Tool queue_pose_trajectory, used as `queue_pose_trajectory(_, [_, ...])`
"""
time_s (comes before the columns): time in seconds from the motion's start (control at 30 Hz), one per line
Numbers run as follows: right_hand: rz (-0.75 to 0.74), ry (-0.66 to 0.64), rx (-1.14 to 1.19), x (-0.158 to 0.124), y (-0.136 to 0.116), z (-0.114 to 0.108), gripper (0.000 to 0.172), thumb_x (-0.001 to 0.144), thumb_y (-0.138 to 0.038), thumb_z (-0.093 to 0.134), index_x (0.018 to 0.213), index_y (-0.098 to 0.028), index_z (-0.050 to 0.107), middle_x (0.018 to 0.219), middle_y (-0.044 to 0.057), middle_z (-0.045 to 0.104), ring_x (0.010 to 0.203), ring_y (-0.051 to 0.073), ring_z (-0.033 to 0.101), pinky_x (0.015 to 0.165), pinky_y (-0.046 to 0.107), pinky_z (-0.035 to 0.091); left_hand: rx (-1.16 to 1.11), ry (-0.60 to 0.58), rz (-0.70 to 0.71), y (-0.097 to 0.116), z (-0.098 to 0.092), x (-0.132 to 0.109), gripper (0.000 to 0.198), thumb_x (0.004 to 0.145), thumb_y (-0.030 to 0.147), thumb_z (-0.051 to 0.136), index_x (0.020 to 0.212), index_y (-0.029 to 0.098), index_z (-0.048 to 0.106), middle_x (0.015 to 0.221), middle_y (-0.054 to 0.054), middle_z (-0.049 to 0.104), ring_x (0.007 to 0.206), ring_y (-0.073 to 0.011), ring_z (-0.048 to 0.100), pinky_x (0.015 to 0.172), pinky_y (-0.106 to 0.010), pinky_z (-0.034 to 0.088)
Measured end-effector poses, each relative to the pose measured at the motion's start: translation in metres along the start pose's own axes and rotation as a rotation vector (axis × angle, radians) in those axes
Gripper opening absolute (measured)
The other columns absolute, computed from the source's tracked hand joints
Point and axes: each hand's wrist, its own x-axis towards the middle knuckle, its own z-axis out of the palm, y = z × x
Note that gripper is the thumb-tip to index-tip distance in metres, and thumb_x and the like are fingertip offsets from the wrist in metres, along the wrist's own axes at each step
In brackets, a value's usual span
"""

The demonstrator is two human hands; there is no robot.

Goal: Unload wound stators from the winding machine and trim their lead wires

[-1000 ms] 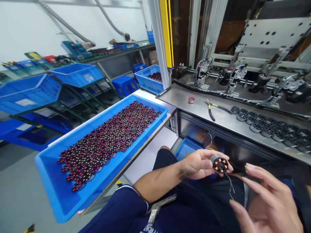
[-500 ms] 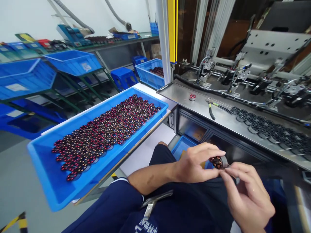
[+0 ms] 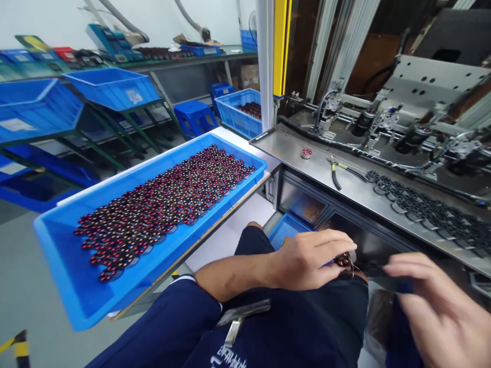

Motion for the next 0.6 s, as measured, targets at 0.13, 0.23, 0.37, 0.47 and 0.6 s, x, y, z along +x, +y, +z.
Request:
queue_pose_trajectory(0.13, [-0.097, -0.220, 0.007, 0.027, -0.026, 0.005, 0.018, 0.094, -0.030, 0.066, 0.077, -0.023, 0.063, 0.077, -0.001, 0.065, 0.070, 0.013, 0.065, 0.064, 0.022, 0.051, 0.077, -0.048, 0.019, 0.003, -0.005, 0.001, 0.044, 0.090, 0.011, 0.060, 0.133, 0.008, 0.057, 0.118, -0.016, 0.075, 0.113, -0.0212, 0.073, 0.102, -0.031, 0.059])
queue_pose_trajectory(0.23, [-0.049, -0.284, 0.063, 0.035, -0.026, 0.001, 0.017, 0.096, -0.032, 0.063, 0.083, -0.024, 0.068, 0.083, 0.000, 0.068, 0.073, 0.013, 0.067, 0.066, 0.019, 0.053, -0.050, -0.074, -0.025, 0.004, -0.013, 0.002, 0.046, 0.090, 0.014, 0.062, 0.136, 0.012, 0.056, 0.120, -0.014, 0.075, 0.112, -0.0200, 0.073, 0.100, -0.029, 0.060])
queue_pose_trajectory(0.37, [0.056, -0.438, 0.157, 0.036, -0.008, -0.010, 0.023, 0.094, -0.039, 0.066, 0.077, -0.024, 0.072, 0.082, 0.002, 0.070, 0.072, 0.016, 0.068, 0.063, 0.021, 0.055, -0.296, -0.131, -0.111, 0.005, -0.023, 0.002, 0.044, 0.089, 0.024, 0.071, 0.131, 0.014, 0.062, 0.117, -0.014, 0.076, 0.107, -0.0187, 0.075, 0.095, -0.026, 0.061])
queue_pose_trajectory(0.47, [0.036, -0.462, 0.162, 0.034, -0.002, -0.013, 0.020, 0.092, -0.041, 0.067, 0.083, -0.025, 0.074, 0.087, 0.002, 0.072, 0.078, 0.017, 0.072, 0.068, 0.021, 0.059, -0.256, -0.122, -0.085, 0.005, -0.023, 0.001, 0.043, 0.089, 0.020, 0.069, 0.131, 0.011, 0.062, 0.117, -0.016, 0.075, 0.108, -0.0197, 0.074, 0.096, -0.027, 0.060])
queue_pose_trajectory(0.6, [-0.102, -0.365, 0.051, 0.036, -0.010, -0.009, 0.016, 0.090, -0.042, 0.071, 0.094, -0.026, 0.072, 0.095, 0.002, 0.073, 0.085, 0.016, 0.074, 0.074, 0.019, 0.059, -0.033, -0.112, 0.008, 0.006, -0.020, 0.000, 0.047, 0.090, 0.009, 0.057, 0.137, 0.010, 0.055, 0.121, -0.015, 0.075, 0.112, -0.0193, 0.073, 0.101, -0.028, 0.058])
